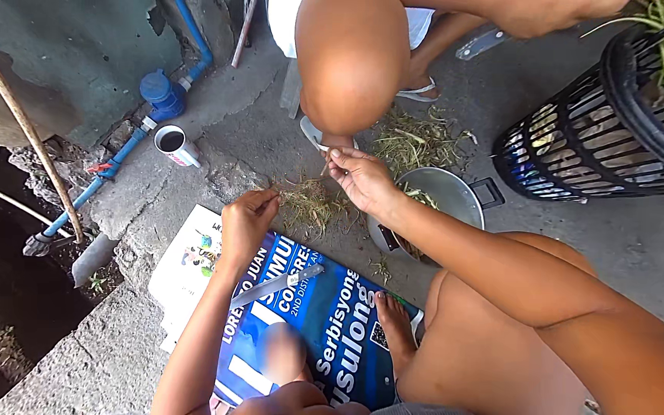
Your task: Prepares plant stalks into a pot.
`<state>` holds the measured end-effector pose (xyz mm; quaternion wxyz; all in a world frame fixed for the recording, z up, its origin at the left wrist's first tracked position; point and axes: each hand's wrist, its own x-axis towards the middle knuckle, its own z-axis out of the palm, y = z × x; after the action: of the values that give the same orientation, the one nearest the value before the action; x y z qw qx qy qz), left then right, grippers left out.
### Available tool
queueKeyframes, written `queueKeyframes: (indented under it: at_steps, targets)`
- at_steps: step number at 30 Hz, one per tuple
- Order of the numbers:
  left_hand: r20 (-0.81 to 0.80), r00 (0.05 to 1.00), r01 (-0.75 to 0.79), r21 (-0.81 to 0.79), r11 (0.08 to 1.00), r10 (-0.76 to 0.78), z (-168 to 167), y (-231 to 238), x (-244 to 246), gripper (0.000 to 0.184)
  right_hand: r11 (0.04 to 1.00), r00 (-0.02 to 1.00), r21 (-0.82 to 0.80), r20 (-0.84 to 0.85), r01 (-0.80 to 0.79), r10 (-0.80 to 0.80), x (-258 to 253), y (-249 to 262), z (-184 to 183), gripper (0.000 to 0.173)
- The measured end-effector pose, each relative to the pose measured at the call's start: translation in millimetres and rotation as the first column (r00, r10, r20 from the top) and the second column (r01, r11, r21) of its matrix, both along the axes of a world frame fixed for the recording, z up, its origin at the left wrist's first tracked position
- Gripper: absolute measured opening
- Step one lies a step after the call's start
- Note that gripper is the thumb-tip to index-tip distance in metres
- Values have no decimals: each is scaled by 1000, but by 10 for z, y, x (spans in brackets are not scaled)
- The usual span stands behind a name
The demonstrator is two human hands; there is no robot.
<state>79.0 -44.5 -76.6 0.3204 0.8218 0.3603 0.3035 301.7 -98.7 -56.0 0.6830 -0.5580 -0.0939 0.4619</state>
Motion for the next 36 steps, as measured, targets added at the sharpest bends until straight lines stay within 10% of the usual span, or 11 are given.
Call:
queueKeyframes:
  at_steps: [7,13,20,36]
  targets:
    - [63,997,51,50,997,-54,1,26,-37,14,814,746,-493,407,-306,527,173,-6,-210,42]
    - [73,992,92,140,986,-103,-21,0,38,12,794,523,-200,657,-574,543,-65,-77,67,18]
    - [57,988,130,209,969,-145,-34,-19,53,12,725,347,-266,740,-636,577,-132,-110,118,9]
    - [634,755,218,-485,847,169,46,196,-144,18,782,664,-379,417,-494,621,-40,-119,-444,9]
